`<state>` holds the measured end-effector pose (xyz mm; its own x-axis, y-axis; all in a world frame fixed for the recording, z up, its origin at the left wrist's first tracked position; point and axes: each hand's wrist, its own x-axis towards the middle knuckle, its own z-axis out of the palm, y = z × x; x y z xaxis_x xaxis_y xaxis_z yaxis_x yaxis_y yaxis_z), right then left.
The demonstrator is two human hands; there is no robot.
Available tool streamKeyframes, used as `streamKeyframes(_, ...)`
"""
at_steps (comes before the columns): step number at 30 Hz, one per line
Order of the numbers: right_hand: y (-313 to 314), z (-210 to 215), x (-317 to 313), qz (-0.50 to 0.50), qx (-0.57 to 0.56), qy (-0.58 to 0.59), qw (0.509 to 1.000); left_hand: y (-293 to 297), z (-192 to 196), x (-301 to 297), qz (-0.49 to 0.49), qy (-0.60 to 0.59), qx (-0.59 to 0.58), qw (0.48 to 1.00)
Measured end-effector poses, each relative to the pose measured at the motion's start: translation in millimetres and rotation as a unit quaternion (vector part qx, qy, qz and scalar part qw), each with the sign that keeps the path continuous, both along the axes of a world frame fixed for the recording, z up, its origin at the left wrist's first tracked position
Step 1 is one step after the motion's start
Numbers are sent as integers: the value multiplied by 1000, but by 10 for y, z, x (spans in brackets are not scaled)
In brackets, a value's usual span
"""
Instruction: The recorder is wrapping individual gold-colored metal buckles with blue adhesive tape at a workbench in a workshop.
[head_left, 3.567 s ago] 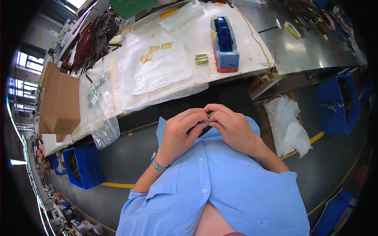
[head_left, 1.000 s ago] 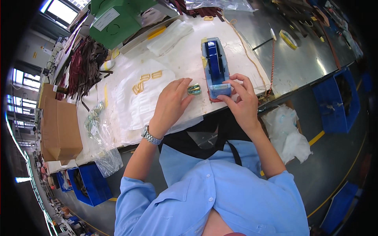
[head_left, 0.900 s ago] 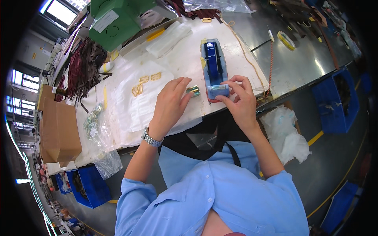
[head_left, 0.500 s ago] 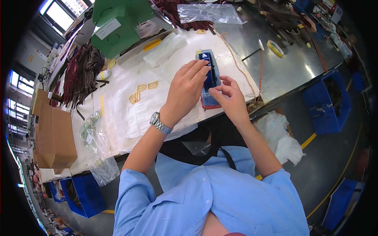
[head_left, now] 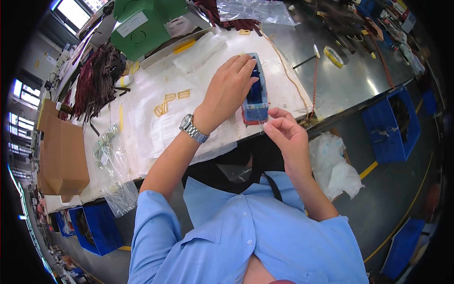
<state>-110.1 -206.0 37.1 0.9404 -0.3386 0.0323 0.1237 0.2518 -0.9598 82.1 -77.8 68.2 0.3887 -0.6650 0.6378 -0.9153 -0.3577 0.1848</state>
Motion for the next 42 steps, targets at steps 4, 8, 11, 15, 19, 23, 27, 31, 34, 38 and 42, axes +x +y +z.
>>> streamKeyframes(4,152,-14,-558,57,69,64,994,-41,-38,22,12,-18,6,1000)
streamKeyframes(8,170,-201,-866,126,64,108,984,-55,-31,51,21,-7,18,1000)
streamKeyframes(11,155,-387,-866,134,-3,136,982,-67,-125,109,33,-25,11,999)
streamKeyframes(15,122,-848,-782,113,31,175,978,-52,-105,21,29,-11,3,1000)
streamKeyframes(19,127,-843,-753,65,-72,122,988,333,-3,-545,89,137,-72,984)
streamKeyframes(23,197,-777,-772,92,-17,127,987,785,-402,-1280,60,559,-87,822)
streamKeyframes(27,204,-690,-766,105,-37,104,988,861,-641,-1728,41,697,-84,711)
streamKeyframes(31,240,-627,-800,84,-35,95,991,818,-691,-1941,17,736,-93,671)
streamKeyframes(34,246,-599,-821,72,-41,98,992,832,-748,-1981,4,723,-110,682)
streamKeyframes(38,220,-602,-851,78,-40,99,991,836,-740,-1968,-5,729,-120,674)
streamKeyframes(42,163,-662,-826,117,79,109,984,822,-736,-1968,-21,748,-149,647)
